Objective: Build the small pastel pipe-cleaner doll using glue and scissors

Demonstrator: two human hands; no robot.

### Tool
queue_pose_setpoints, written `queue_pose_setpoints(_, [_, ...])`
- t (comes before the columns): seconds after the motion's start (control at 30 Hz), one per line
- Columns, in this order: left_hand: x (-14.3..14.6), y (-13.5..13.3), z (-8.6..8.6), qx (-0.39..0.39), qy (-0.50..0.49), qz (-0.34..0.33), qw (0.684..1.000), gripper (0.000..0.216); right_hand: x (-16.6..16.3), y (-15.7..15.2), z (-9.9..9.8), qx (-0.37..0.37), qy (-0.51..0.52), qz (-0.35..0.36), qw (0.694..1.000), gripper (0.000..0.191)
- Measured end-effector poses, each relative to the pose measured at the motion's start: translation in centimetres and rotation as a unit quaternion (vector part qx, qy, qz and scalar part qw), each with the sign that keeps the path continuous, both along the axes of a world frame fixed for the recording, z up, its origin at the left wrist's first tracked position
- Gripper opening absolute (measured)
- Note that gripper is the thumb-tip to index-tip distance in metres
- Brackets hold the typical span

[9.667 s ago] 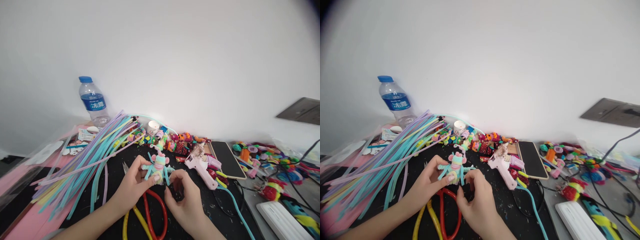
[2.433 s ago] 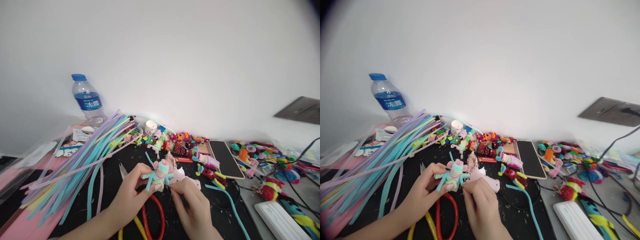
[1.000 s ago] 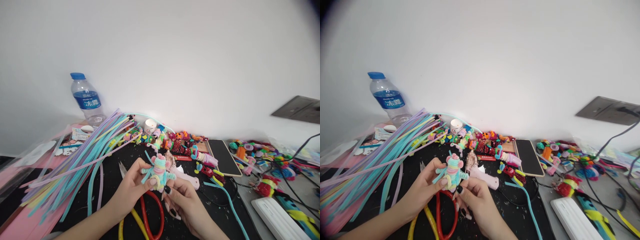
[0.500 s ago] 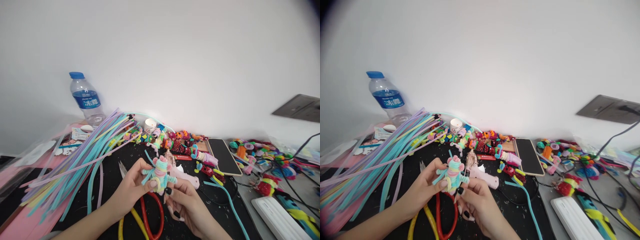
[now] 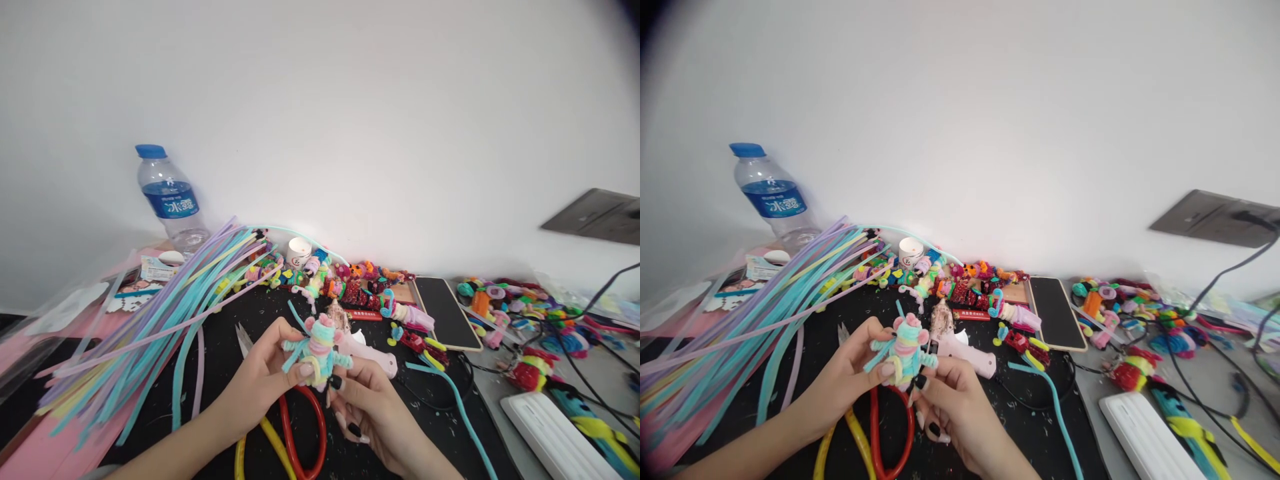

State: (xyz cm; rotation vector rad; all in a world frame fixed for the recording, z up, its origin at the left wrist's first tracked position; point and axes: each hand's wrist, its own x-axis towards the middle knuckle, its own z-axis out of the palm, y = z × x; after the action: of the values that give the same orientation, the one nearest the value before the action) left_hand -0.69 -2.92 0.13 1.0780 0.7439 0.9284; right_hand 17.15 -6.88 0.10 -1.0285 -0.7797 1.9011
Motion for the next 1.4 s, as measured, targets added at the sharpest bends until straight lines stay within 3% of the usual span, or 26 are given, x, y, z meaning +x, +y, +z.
queue_pose_setpoints(0.17, [0.1, 0.0, 0.0, 0.020, 0.034, 0.046, 0.998, 0.023, 0.1, 0.2, -0.1, 0.062, -0.090, -0.004, 0.994, 0.035])
queue_pose_setpoints(0.27, [0.2, 0.0, -0.4, 0.069, 0.072, 0.102, 0.990, 0.021, 0.3, 0.2, 0.2, 0.151, -0.207, -0.013, 0.967, 0.036])
queue_pose_setpoints(0.33, [0.1, 0.0, -0.7, 0.122, 0.105, 0.134, 0.978, 0.020, 0.3, 0.0, 0.5, 0.235, -0.298, -0.039, 0.925, 0.035])
queue_pose_setpoints(0.47, [-0.1, -0.2, -0.9, 0.272, 0.196, 0.141, 0.931, 0.020, -0.3, -0.9, 0.8, 0.420, -0.429, -0.071, 0.797, 0.023])
queue_pose_setpoints(0.6, [-0.3, -0.5, -0.5, 0.396, 0.269, 0.111, 0.871, 0.030, -1.5, -1.5, 0.3, 0.492, -0.448, -0.067, 0.744, 0.008])
queue_pose_setpoints(0.77, [-0.1, -0.7, -0.2, 0.443, 0.288, 0.073, 0.846, 0.039, -2.4, -1.5, -0.3, 0.508, -0.455, -0.102, 0.724, 0.008])
queue_pose_setpoints(1.2, [0.2, -1.0, -0.1, 0.388, 0.310, 0.055, 0.866, 0.047, -2.1, -1.5, -0.4, 0.496, -0.484, -0.047, 0.719, 0.012])
queue_pose_setpoints(1.4, [0.1, -1.0, -0.2, 0.368, 0.317, 0.052, 0.873, 0.041, -2.0, -1.6, -0.6, 0.490, -0.497, -0.022, 0.716, 0.012])
